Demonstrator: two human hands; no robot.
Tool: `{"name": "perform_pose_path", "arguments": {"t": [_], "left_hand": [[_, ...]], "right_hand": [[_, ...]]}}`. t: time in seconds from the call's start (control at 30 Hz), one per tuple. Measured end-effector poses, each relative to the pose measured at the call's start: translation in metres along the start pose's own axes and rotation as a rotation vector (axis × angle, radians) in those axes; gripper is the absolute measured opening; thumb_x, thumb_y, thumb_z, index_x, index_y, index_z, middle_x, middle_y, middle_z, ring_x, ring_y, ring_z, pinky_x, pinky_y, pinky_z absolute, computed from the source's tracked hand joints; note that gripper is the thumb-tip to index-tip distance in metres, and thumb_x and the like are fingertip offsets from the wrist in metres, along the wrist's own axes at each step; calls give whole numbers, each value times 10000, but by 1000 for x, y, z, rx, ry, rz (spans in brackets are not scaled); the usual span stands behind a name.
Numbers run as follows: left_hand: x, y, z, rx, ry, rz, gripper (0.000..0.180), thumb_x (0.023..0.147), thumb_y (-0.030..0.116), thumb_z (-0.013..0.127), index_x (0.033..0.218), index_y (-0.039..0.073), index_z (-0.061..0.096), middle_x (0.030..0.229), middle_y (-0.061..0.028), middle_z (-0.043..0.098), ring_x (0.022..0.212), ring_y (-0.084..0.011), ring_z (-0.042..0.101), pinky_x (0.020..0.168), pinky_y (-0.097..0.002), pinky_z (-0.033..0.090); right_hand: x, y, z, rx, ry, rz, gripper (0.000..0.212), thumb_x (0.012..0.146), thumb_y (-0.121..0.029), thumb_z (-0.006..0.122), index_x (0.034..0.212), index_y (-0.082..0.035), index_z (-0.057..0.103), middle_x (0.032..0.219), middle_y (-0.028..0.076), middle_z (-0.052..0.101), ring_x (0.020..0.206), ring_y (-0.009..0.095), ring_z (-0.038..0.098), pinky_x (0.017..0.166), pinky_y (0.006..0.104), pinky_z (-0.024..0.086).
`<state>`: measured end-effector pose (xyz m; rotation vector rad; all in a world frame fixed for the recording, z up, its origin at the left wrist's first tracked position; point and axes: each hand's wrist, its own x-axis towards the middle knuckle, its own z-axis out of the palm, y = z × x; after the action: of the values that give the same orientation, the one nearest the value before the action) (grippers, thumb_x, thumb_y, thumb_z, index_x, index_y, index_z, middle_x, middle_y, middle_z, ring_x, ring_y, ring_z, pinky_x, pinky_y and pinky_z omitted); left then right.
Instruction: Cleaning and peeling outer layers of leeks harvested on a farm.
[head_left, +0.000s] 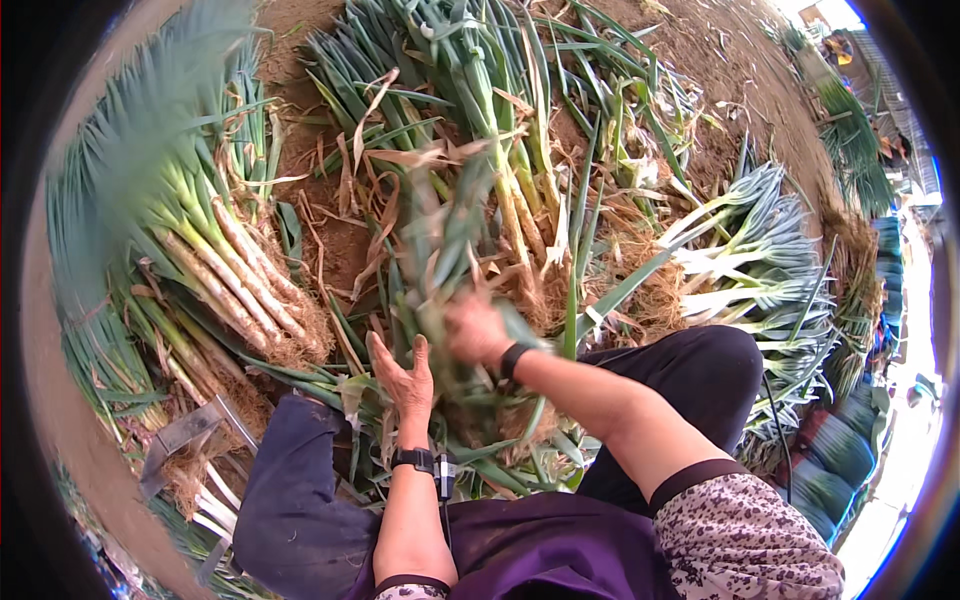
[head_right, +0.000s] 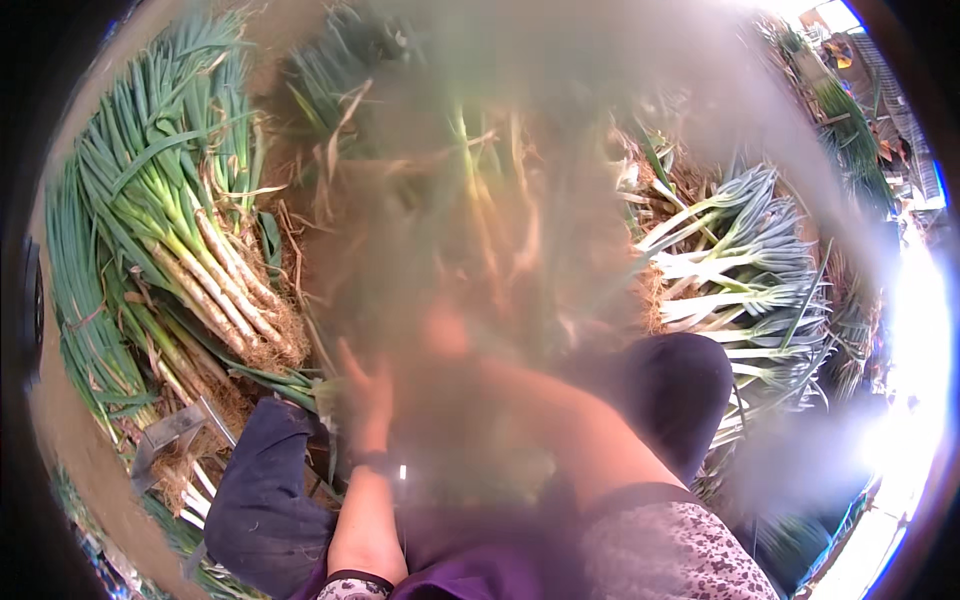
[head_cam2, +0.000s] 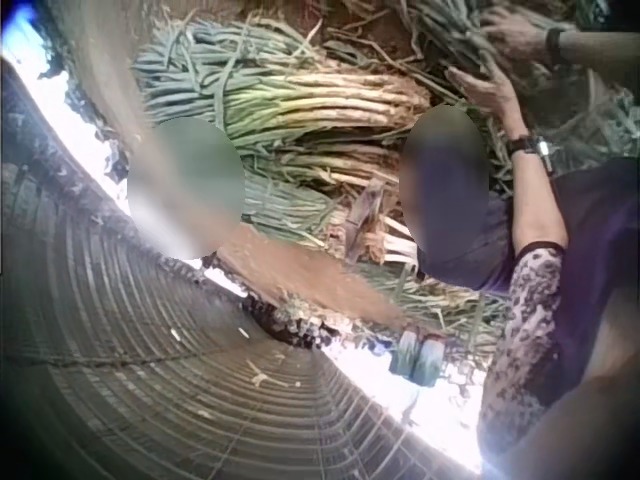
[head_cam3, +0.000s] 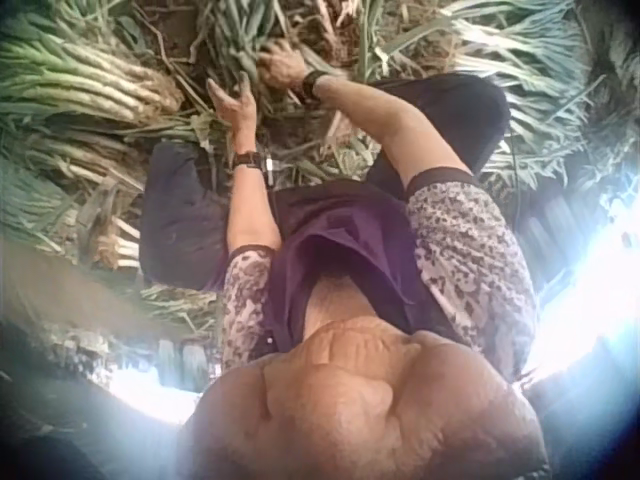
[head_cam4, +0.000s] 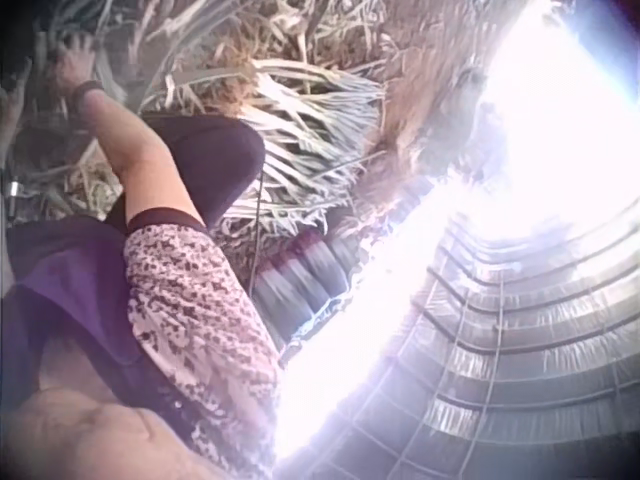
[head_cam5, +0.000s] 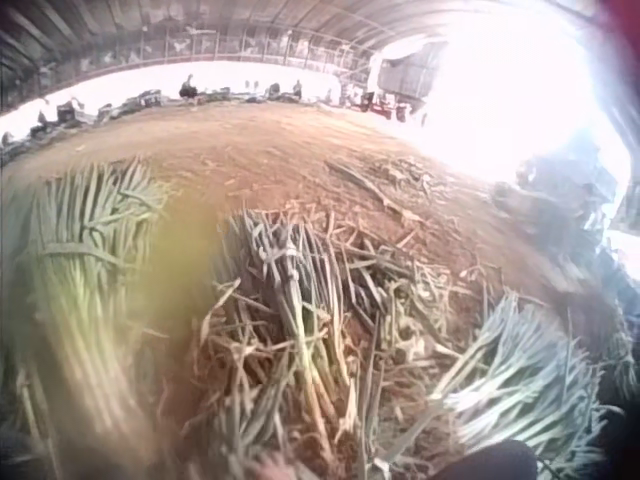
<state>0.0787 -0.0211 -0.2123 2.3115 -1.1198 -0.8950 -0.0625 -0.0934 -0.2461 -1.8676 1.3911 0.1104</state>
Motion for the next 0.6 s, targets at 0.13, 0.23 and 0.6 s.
{"name": "perform_pose_path", "arguments": {"t": [0.13,0.23,0.6], "left_hand": [[17,27,2,41,-61,63,878,795,619,536,1434,113,209,1438,-244,233,1324,-395,220,1077,-471,196],[20,13,32,257,-326,45,849,791,642,508,1442,182,214,1458,-195,230,1342,-396,184,1082,-488,182],[-19,-28,140,385,-655,333,834,787,601,518,1432,150,244,1455,-106,294,1369,-381,111,1083,-519,173]], "right_hand": [[7,-12,26,208,-430,-215,313,740,-273,605,956,-49,647,835,221,649,803,332,631,785,392,500],[54,82,-43,231,415,-213,228,751,-214,636,880,-26,629,795,167,650,704,280,612,703,395,498],[33,338,-164,-1179,-238,307,161,773,-225,650,928,-186,673,872,42,665,797,193,658,638,293,525]]}}
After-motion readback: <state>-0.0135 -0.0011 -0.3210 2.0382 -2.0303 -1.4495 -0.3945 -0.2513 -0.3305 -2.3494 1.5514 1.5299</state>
